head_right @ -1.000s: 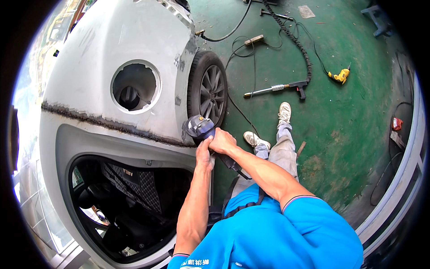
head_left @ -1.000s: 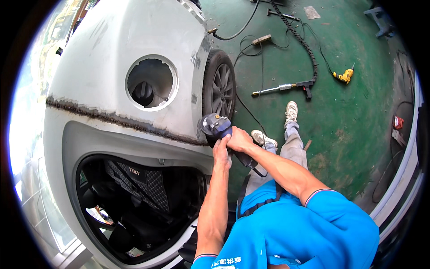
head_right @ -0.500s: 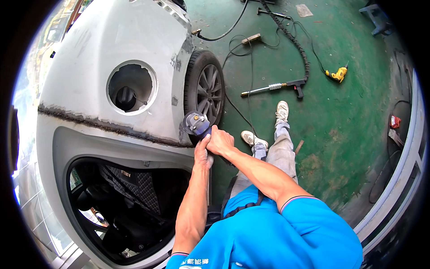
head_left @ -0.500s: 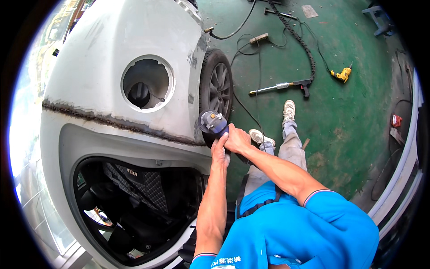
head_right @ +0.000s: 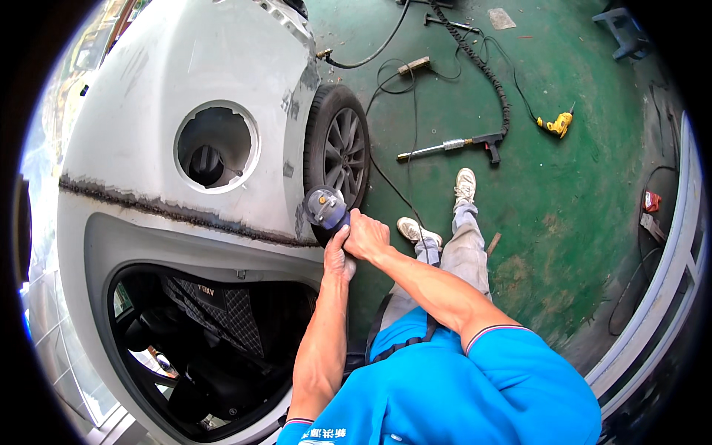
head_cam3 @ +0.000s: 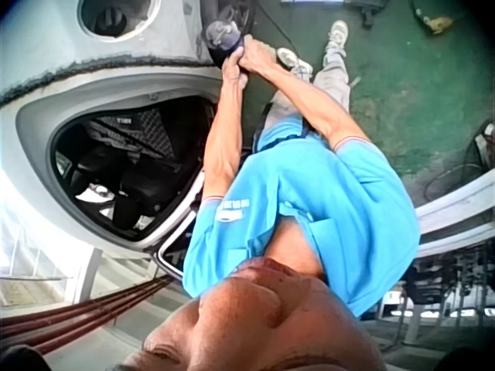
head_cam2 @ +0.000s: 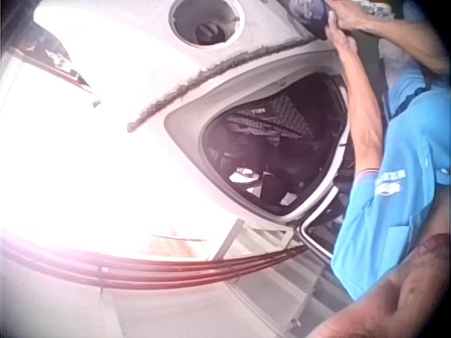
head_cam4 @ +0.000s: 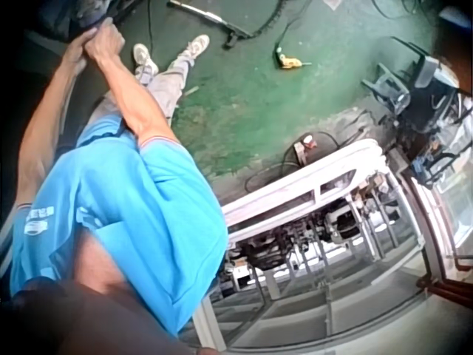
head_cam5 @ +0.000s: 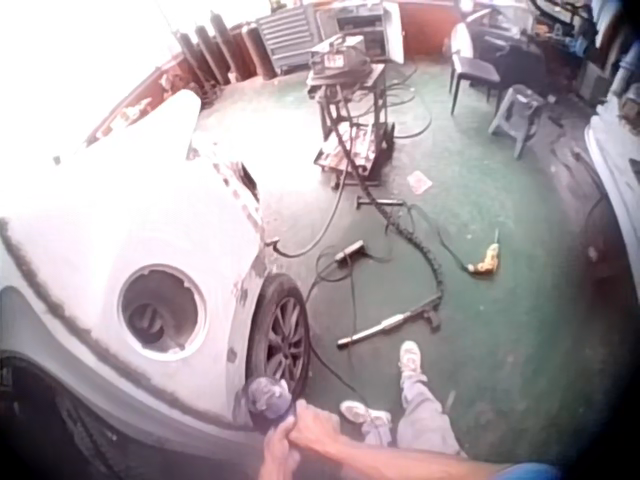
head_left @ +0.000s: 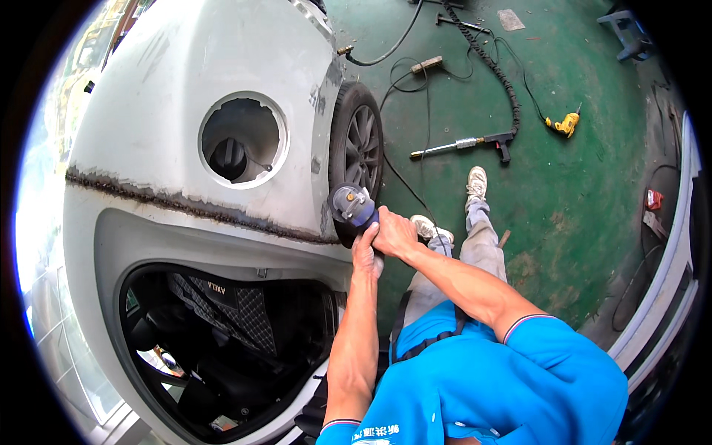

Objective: The person uses a pneumatic dent removal tool to pull out a dent on the car's front fender. They then switch to an angle grinder to smooth the surface and finish by tapping the area with a hammer.

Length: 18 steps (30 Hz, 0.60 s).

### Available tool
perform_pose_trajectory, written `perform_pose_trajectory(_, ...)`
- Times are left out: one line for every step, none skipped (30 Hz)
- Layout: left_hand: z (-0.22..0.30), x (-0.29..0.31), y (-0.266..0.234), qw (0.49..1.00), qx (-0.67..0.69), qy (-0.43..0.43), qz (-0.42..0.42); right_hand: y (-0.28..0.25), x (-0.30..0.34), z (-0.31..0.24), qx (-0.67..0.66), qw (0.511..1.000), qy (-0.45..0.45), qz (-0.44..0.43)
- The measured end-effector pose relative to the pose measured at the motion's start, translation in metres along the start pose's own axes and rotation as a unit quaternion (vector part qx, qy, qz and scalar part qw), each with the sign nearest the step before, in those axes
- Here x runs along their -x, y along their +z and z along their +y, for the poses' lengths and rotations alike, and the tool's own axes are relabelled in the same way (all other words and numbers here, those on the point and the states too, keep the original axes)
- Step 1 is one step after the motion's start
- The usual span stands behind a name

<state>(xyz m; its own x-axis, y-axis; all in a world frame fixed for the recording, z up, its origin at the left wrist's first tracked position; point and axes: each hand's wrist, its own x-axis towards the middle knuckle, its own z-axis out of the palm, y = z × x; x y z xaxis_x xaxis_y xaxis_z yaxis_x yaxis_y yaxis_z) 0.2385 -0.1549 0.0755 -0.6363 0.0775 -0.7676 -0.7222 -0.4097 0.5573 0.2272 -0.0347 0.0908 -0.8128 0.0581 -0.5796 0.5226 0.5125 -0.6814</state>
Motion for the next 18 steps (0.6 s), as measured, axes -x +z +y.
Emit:
perform_pose_trajectory(0.001, 0.0, 0.0, 1.0, 0.0, 0.001, 0.0, -0.001, 0.0, -0.002, 0.0, 1.0, -0.001, 0.006)
perform_pose_trajectory(0.003, -0.002, -0.001, 1.0, 0.0, -0.001, -0.009, -0.002, 0.0, -0.003, 0.001, 1.0, -0.002, 0.011)
perform_pose_trajectory(0.004, -0.005, -0.002, 1.0, -0.001, -0.005, -0.02, -0.002, -0.001, -0.003, 0.0, 1.0, -0.006, 0.016)
perform_pose_trajectory(0.004, -0.007, -0.003, 1.0, -0.001, -0.008, -0.03, -0.002, -0.001, -0.003, -0.001, 1.0, -0.01, 0.021)
perform_pose_trajectory(0.003, -0.007, -0.004, 1.0, 0.001, -0.006, -0.028, -0.002, -0.001, -0.003, -0.001, 1.0, -0.013, 0.026)
perform_pose_trajectory(0.002, -0.006, -0.005, 1.0, 0.002, -0.004, -0.026, -0.002, -0.001, -0.003, 0.0, 1.0, -0.012, 0.022)
perform_pose_trajectory(0.001, -0.006, -0.006, 1.0, 0.002, -0.002, -0.024, -0.002, 0.0, -0.004, 0.001, 1.0, -0.011, 0.018)
perform_pose_trajectory(0.0, -0.005, -0.006, 1.0, 0.002, -0.001, -0.018, -0.003, 0.002, -0.004, 0.003, 1.0, -0.01, 0.014)
perform_pose_trajectory(-0.002, -0.004, -0.008, 1.0, 0.002, -0.001, -0.011, -0.002, 0.002, -0.003, 0.007, 1.0, -0.008, 0.006)
perform_pose_trajectory(-0.005, -0.003, -0.009, 1.0, 0.001, 0.0, -0.004, -0.001, 0.003, -0.001, 0.011, 1.0, -0.007, -0.002)
perform_pose_trajectory(-0.007, -0.001, -0.011, 1.0, 0.002, 0.001, 0.001, 0.0, 0.004, 0.001, 0.015, 1.0, -0.006, -0.01)
perform_pose_trajectory(-0.009, 0.001, -0.012, 1.0, 0.003, 0.002, 0.006, 0.0, 0.005, 0.002, 0.016, 1.0, -0.004, -0.015)
perform_pose_trajectory(-0.011, 0.003, -0.012, 1.0, 0.005, 0.003, 0.011, 0.001, 0.006, 0.002, 0.017, 1.0, -0.003, -0.02)
perform_pose_trajectory(-0.013, 0.004, -0.013, 1.0, 0.001, 0.002, 0.017, 0.001, 0.007, 0.003, 0.019, 0.999, -0.002, -0.026)
perform_pose_trajectory(-0.013, 0.005, -0.014, 1.0, 0.0, 0.004, 0.016, 0.002, 0.007, 0.003, 0.017, 1.0, -0.005, -0.021)
perform_pose_trajectory(-0.013, 0.004, -0.015, 1.0, 0.0, 0.006, 0.015, 0.003, 0.007, 0.004, 0.015, 1.0, -0.008, -0.017)
perform_pose_trajectory(-0.013, 0.003, -0.017, 1.0, -0.001, 0.008, 0.014, 0.004, 0.007, 0.004, 0.014, 1.0, -0.012, -0.013)
perform_pose_trajectory(-0.011, 0.002, -0.015, 1.0, -0.008, 0.006, 0.013, 0.003, 0.006, 0.003, 0.01, 1.0, -0.008, -0.011)
